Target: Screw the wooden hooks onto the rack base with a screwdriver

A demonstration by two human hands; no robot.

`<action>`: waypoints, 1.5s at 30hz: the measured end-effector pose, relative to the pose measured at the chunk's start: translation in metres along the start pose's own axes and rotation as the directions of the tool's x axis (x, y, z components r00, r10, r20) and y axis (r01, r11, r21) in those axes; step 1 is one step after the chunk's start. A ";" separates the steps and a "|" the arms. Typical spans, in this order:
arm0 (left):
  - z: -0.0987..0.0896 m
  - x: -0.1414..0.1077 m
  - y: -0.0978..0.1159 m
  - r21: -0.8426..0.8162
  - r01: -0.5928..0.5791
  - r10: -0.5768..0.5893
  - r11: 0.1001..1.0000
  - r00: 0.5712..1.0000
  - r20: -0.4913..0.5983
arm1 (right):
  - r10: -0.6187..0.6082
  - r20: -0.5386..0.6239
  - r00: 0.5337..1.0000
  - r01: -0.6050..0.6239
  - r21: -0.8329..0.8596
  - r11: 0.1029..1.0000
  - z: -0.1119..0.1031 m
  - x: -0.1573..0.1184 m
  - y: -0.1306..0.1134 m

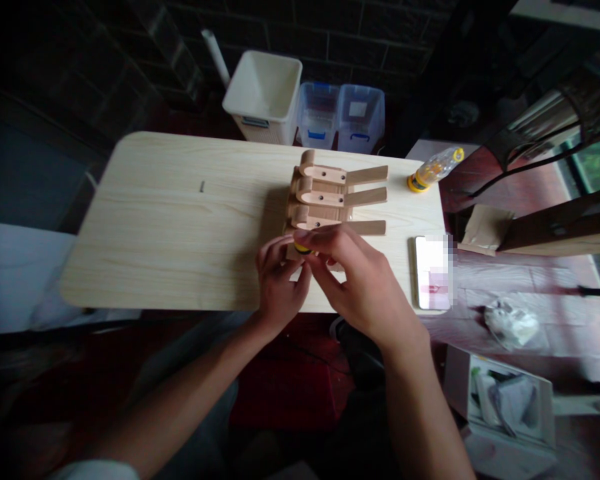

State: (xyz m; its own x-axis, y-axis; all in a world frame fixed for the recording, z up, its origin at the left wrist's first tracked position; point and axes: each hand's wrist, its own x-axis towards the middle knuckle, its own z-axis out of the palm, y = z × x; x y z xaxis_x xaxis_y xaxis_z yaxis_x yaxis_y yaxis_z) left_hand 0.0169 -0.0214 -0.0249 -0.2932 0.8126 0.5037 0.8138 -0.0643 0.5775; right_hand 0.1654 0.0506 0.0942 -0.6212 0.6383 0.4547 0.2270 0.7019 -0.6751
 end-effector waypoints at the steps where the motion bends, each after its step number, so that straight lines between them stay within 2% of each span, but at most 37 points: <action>1: 0.000 0.000 0.000 0.001 -0.001 0.001 1.000 1.000 -0.001 | -0.005 0.003 1.000 0.005 0.001 1.000 0.000 0.001 0.000; 13: 0.000 0.000 -0.001 -0.010 -0.020 0.020 1.000 1.000 -0.018 | -0.033 -0.002 0.999 0.033 0.055 0.998 0.005 0.001 0.004; 20: 0.001 -0.001 -0.001 -0.009 0.012 -0.012 1.000 1.000 0.009 | -0.085 -0.030 0.996 0.080 -0.123 0.989 0.005 0.002 0.003; 27: 0.000 0.001 0.000 -0.013 -0.011 0.011 1.000 1.000 -0.023 | -0.041 0.004 0.999 0.042 -0.123 0.992 0.005 -0.003 0.000; 33: 0.000 0.001 0.000 0.007 -0.001 0.001 1.000 1.000 0.005 | -0.070 -0.002 0.998 0.070 -0.061 0.996 0.003 -0.003 0.003; 45: -0.001 0.000 0.001 -0.007 -0.007 0.007 1.000 1.000 -0.006 | -0.124 -0.036 0.992 0.119 -0.118 0.986 0.010 -0.002 0.007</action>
State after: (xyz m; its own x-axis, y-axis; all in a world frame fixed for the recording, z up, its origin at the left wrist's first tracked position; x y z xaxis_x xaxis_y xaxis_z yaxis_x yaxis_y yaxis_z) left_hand 0.0168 -0.0216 -0.0238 -0.2902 0.8088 0.5116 0.8123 -0.0745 0.5785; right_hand 0.1609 0.0512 0.0828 -0.6168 0.5576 0.5555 0.2387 0.8050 -0.5431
